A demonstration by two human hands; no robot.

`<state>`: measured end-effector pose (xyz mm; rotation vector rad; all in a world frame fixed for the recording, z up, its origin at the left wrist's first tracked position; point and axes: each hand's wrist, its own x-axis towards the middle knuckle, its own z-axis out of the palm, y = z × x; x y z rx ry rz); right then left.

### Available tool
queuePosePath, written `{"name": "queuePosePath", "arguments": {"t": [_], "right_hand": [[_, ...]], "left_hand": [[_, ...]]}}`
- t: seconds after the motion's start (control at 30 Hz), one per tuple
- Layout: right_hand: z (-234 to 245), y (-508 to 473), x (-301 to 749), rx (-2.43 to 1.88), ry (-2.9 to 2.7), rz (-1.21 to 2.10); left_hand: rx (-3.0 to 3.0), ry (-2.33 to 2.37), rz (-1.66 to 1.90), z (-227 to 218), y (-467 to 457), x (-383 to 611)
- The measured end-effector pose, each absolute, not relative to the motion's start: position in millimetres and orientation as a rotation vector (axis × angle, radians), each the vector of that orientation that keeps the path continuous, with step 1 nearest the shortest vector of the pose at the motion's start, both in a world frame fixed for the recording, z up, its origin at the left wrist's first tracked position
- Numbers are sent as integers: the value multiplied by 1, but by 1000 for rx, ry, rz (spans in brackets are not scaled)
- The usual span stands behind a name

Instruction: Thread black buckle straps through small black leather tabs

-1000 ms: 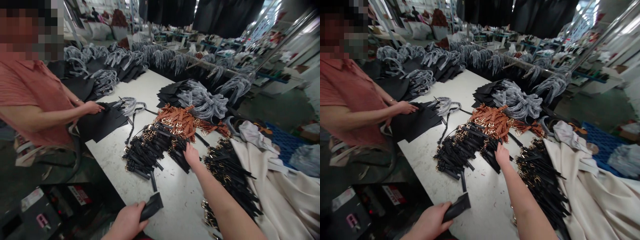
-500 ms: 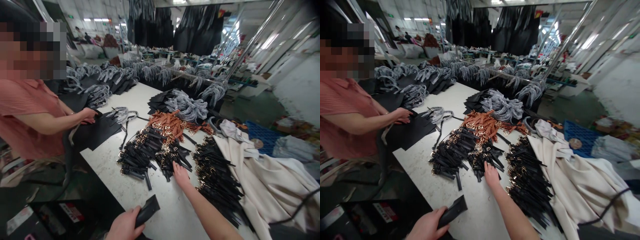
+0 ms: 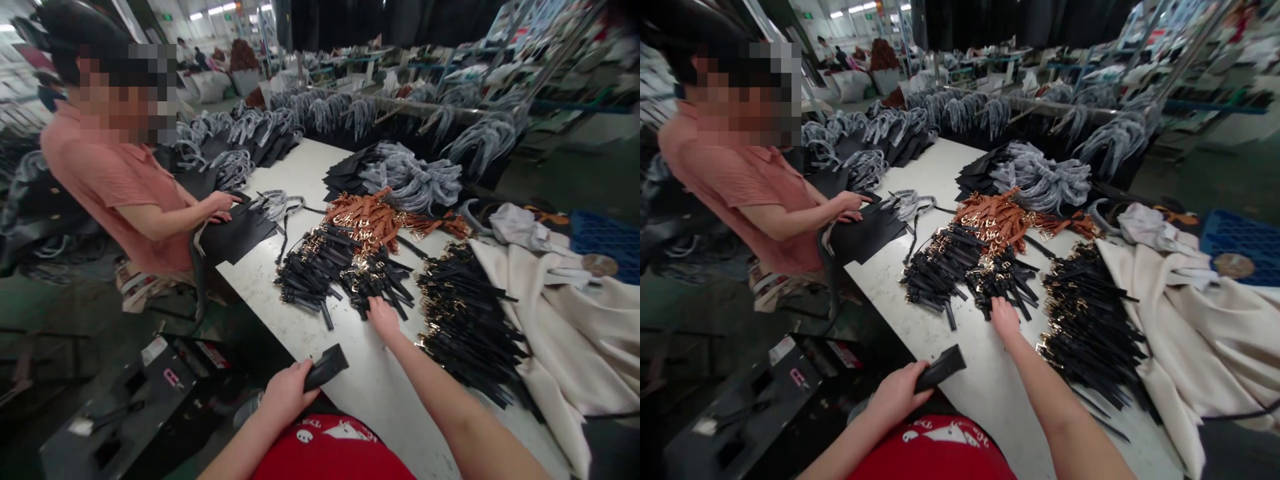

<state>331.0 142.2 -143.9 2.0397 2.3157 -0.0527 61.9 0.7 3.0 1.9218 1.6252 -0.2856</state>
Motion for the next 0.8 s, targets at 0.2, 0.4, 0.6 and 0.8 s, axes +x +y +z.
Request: {"name": "queuePosePath", "arguments": {"t": [0.2, 0.4, 0.6, 0.8], "right_hand": [[-150, 147, 346, 2015, 2298, -7], [-148, 157, 333, 1827, 2401, 66], [-134, 167, 334, 1790, 2387, 21], [-119, 126, 322, 1637, 2560, -113]], "left_hand": [[1859, 1642, -328, 4, -9, 52], [1833, 1625, -310, 5, -8, 52], [1872, 1606, -253, 3, 2, 51], [1902, 1580, -274, -1, 18, 46]]}}
